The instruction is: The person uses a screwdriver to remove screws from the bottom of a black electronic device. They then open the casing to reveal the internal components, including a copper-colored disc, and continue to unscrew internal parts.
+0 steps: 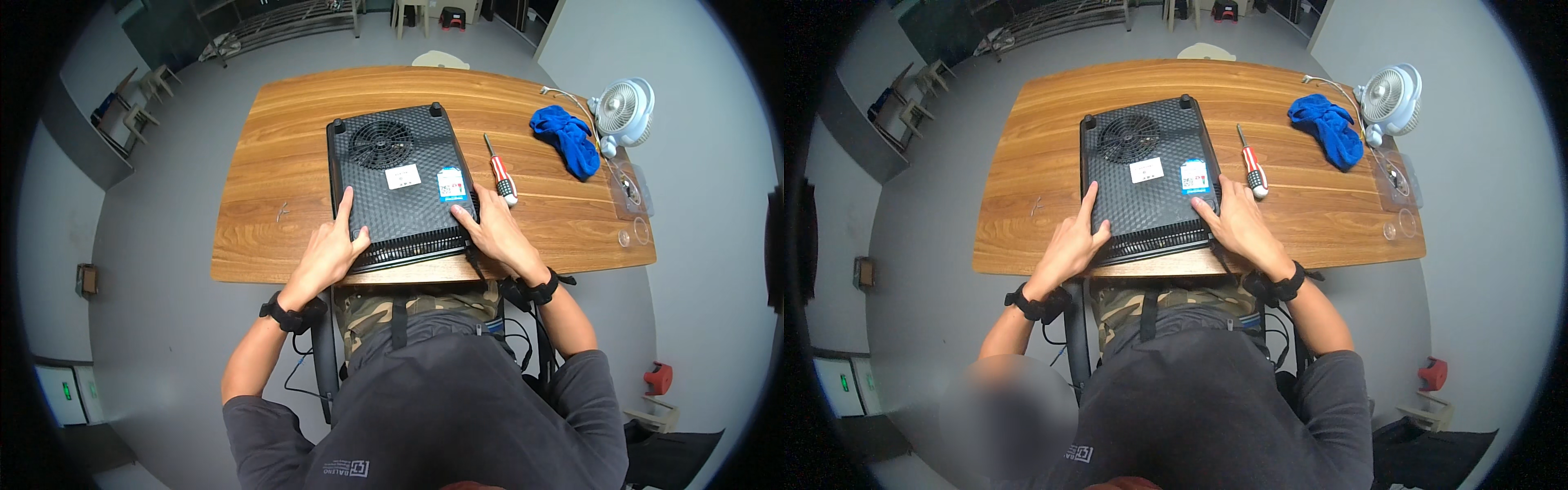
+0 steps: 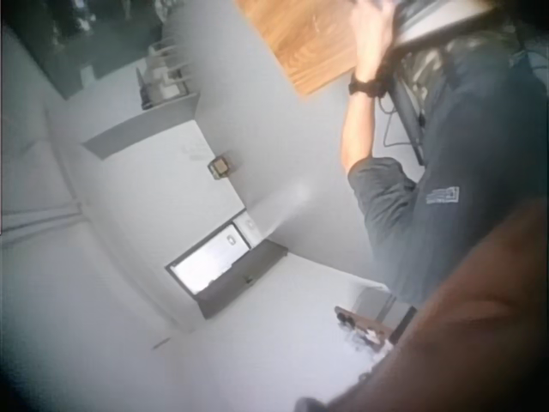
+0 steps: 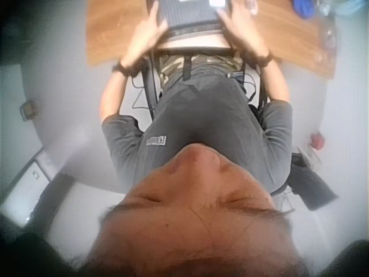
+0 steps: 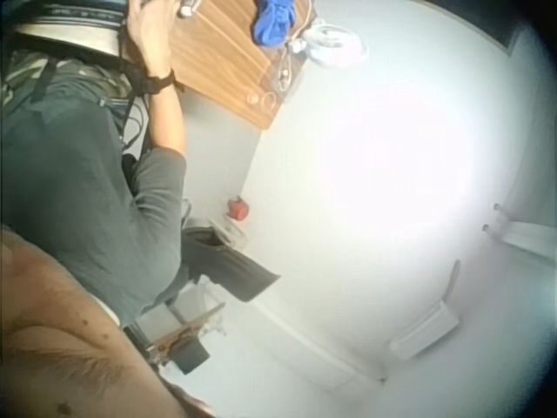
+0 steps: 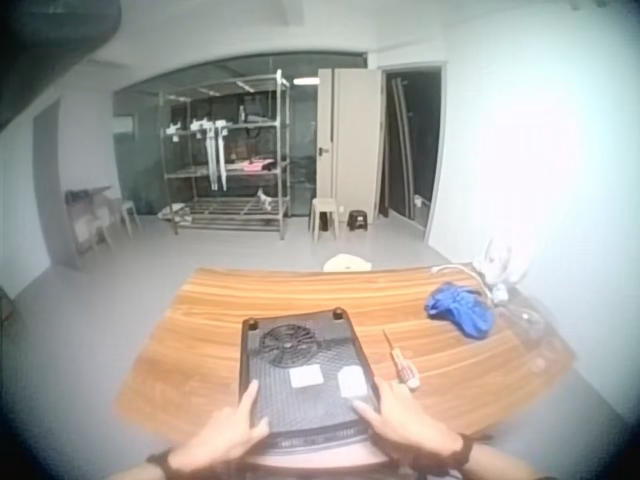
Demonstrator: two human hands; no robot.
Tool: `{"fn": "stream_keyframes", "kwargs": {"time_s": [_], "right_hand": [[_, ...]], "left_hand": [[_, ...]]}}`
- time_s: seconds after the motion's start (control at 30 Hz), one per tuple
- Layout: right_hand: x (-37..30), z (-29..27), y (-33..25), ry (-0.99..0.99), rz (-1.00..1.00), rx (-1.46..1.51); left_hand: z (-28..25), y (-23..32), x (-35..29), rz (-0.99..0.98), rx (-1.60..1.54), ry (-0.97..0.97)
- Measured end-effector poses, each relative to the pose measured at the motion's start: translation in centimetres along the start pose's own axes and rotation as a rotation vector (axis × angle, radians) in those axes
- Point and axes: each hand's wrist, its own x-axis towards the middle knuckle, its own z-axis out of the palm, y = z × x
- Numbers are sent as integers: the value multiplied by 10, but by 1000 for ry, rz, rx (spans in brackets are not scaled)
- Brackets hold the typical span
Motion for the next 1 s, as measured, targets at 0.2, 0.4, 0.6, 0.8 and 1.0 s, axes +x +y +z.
{"fn": "stream_keyframes", "kwargs": {"time_s": [0.2, 0.4, 0.6, 0.8, 1.0], "right_hand": [[15, -6, 11, -14, 134, 411], [27, -36, 15, -72, 171, 660], [43, -56, -1, -169, 111, 893], [67, -81, -26, -324, -55, 941], [91, -82, -84, -447, -140, 1046]], "left_hand": [[8, -12, -6, 49, -122, 40], [1, -2, -10, -42, -229, -88], [8, 2, -10, -157, -263, -141], [2, 2, -14, -51, 41, 15], [-51, 26, -9, 135, 75, 84]]}}
